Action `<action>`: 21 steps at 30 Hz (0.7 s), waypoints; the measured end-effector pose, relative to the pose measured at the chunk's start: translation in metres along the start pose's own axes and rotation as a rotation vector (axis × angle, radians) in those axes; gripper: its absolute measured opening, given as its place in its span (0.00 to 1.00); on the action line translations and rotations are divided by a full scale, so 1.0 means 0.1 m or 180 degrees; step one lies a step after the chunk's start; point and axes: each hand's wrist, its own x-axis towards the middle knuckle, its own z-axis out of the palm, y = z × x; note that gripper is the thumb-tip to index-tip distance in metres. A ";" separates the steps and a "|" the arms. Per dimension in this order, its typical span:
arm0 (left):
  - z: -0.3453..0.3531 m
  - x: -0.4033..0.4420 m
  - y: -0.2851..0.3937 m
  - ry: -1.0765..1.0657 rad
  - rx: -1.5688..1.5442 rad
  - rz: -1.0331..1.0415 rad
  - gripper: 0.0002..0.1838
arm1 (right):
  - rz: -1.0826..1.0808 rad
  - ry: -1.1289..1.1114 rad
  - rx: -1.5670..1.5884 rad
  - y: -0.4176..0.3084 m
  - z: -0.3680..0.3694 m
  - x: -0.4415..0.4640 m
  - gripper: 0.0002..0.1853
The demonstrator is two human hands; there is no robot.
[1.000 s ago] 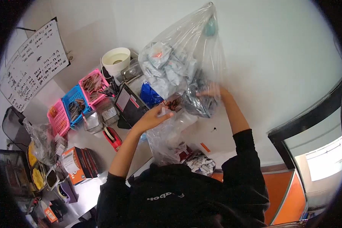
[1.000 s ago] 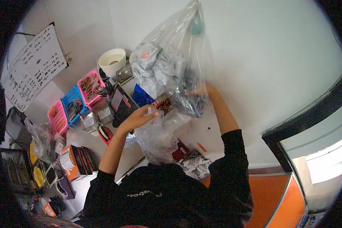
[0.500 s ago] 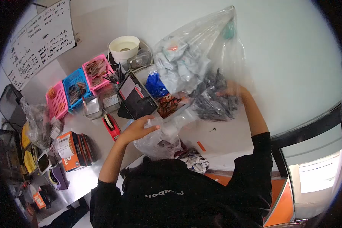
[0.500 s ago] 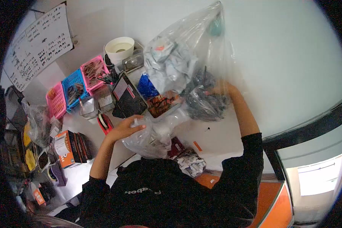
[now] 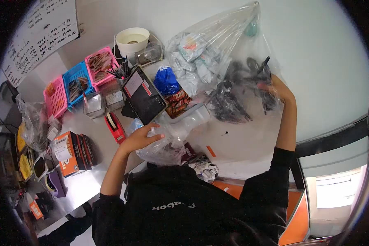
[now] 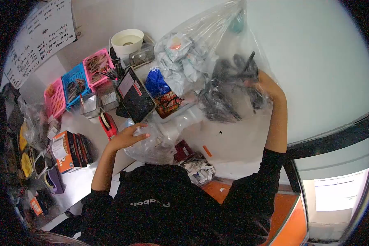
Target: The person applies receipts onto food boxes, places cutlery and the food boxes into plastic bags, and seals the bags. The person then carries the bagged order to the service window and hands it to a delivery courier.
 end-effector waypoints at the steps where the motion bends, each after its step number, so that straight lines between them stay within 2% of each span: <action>1: 0.00 0.01 -0.02 0.0014 0.0004 0.0056 0.35 | -0.0306 0.0495 -0.0878 0.03 -0.02 -0.01 0.27; 4: 0.00 0.00 -0.02 -0.0016 -0.0026 -0.0056 0.36 | 0.0138 0.0566 0.0669 0.17 -0.19 0.08 0.24; 5: 0.00 0.00 -0.03 -0.0017 -0.0010 -0.0052 0.36 | 0.0036 0.0587 0.0267 0.20 -0.24 0.09 0.21; 9: 0.04 0.04 -0.15 0.0013 0.0013 0.0071 0.37 | 0.0154 0.1039 0.1113 0.06 -0.41 0.03 0.18; 12: 0.04 0.04 -0.18 0.0019 0.0026 0.0129 0.39 | 0.0123 0.1502 0.1261 -0.03 -0.47 -0.03 0.18; 13: 0.05 0.04 -0.18 0.0022 0.0026 0.0133 0.39 | 0.0114 0.1557 0.1133 0.03 -0.56 -0.01 0.24; 16: 0.05 0.02 -0.23 0.0131 0.0217 0.0337 0.42 | -0.0370 0.2237 0.1315 -0.15 -0.57 -0.12 0.25; 18: 0.04 -0.10 -0.18 0.0419 0.0621 0.0290 0.41 | -0.0506 0.2725 0.1067 -0.07 -0.69 -0.12 0.25; 21: 0.07 -0.36 -0.49 0.0731 0.1192 -0.0124 0.39 | -0.0422 0.2445 0.1635 -0.33 -0.61 -0.36 0.24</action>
